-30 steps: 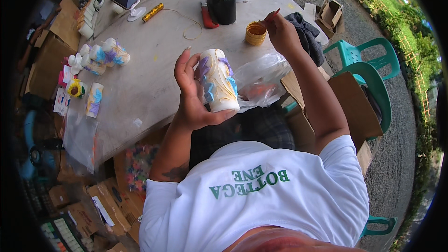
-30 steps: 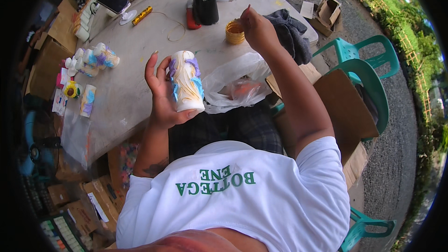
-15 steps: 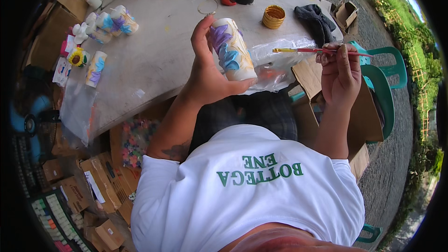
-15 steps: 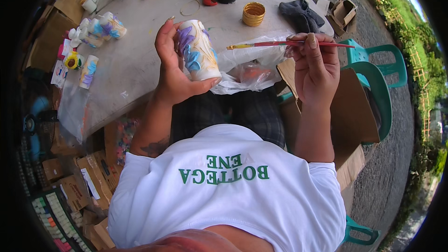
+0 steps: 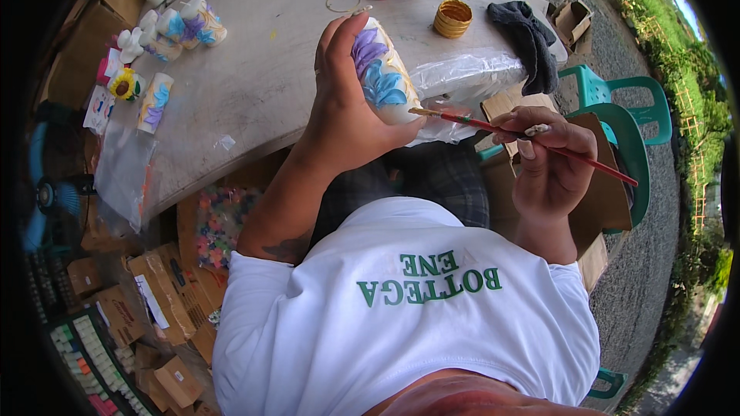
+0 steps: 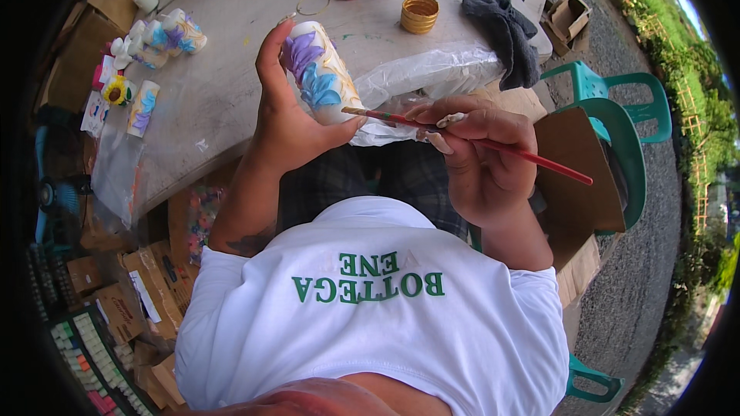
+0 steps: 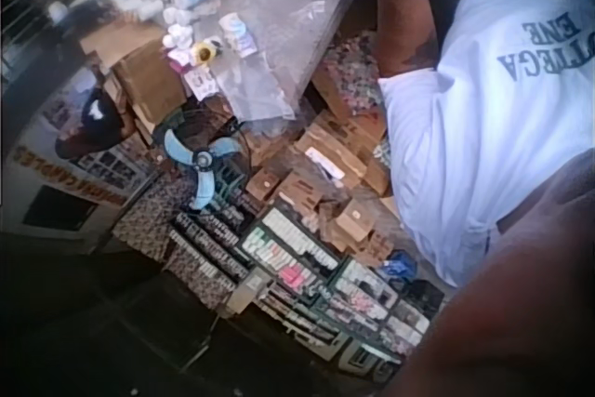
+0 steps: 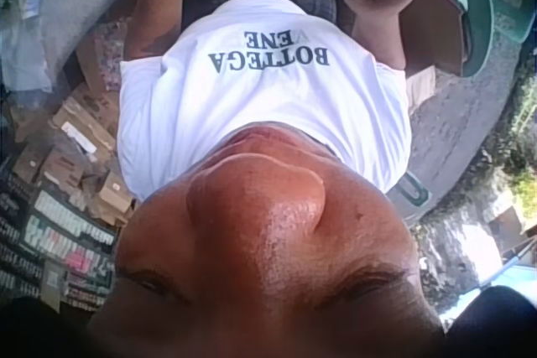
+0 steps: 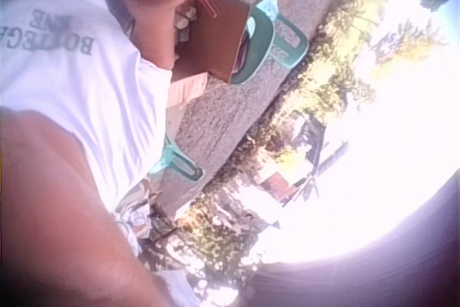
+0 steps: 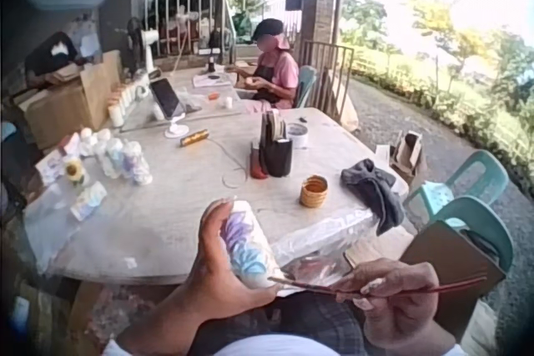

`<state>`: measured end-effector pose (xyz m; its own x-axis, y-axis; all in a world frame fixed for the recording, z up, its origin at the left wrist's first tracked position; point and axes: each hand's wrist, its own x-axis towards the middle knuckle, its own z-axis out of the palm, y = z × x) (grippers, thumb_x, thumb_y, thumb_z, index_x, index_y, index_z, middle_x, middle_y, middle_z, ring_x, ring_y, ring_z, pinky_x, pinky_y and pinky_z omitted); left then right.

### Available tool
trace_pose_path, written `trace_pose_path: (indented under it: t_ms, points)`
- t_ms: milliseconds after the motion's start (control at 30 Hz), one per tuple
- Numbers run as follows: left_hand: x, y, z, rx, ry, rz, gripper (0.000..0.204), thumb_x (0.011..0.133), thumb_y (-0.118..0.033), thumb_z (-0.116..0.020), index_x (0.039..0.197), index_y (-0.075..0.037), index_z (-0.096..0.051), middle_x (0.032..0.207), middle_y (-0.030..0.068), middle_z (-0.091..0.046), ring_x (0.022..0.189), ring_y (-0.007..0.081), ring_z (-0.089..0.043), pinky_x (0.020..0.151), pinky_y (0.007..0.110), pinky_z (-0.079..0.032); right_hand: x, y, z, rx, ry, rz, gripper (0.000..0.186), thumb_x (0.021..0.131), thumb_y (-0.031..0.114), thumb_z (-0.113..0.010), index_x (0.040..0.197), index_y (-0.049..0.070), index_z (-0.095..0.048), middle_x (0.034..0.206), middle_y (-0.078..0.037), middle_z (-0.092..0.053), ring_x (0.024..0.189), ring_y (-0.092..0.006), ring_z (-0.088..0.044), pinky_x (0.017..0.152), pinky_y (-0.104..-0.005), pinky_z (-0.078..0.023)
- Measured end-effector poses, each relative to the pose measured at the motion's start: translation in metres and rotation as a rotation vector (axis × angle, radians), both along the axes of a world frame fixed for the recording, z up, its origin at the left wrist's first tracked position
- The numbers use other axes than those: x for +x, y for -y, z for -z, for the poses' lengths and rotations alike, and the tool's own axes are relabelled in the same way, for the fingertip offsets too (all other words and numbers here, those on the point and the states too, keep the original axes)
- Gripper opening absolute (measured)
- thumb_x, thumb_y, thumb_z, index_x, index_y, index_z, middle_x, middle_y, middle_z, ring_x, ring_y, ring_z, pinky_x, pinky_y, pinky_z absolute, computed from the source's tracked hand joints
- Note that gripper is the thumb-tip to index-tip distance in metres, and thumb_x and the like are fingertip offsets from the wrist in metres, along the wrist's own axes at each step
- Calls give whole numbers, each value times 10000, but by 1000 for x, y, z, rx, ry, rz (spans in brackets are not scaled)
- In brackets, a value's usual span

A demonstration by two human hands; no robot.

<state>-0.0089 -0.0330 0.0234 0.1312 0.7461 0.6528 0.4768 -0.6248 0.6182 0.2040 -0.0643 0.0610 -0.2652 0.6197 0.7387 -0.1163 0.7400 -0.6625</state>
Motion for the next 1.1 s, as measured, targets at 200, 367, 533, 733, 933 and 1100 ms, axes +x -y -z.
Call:
trace_pose_path:
  t_ms: [200, 367, 533, 733, 933, 1100]
  points:
    - [1, 1, -2, -8, -11, -33, 1069, 510, -62, -797, 1320, -52, -99, 1195, 181, -333, 1073, 260, -443, 906, 363, -398, -1, 0, 3, 14, 22, 11, 166, 858, -31, -475, 977, 9, -367, 939, -228, -553, 877, -289, -603, 763, -348, -502]
    - [2, 2, 2, -53, 86, -4, 1070, 471, -155, -823, 1312, -60, -167, 1266, 218, -248, 1170, 377, -302, 964, 465, -295, -4, 0, 3, 19, 33, 5, 164, 856, -32, -478, 972, 10, -371, 935, -222, -555, 876, -289, -604, 766, -356, -500]
    - [1, 2, 0, -25, 43, -10, 1069, 483, -128, -813, 1313, -56, -144, 1245, 205, -271, 1143, 339, -346, 948, 429, -328, -4, -1, 4, 32, 51, 27, 168, 853, -38, -480, 972, 15, -374, 935, -218, -558, 871, -288, -608, 757, -343, -502]
    - [0, 3, -3, -18, 2, -14, 1075, 507, -66, -798, 1323, -50, -98, 1238, 179, -300, 1116, 268, -404, 947, 371, -356, 0, -3, 4, 31, 38, 66, 189, 843, -47, -493, 973, 20, -374, 930, -218, -557, 867, -283, -611, 736, -321, -511]
    - [0, 1, 0, -25, 61, 4, 1070, 479, -112, -813, 1312, -59, -142, 1249, 204, -269, 1146, 341, -342, 955, 433, -318, 0, -1, -3, 47, 22, 50, 200, 840, -54, -493, 978, 13, -365, 922, -221, -554, 866, -283, -609, 734, -336, -517]
    - [2, 2, 1, -74, 79, -3, 1081, 456, -136, -822, 1310, -73, -161, 1265, 218, -241, 1171, 388, -297, 961, 472, -297, -3, 4, -1, -6, 21, -1, 193, 845, -55, -484, 980, 14, -365, 927, -214, -553, 888, -284, -601, 773, -356, -504]
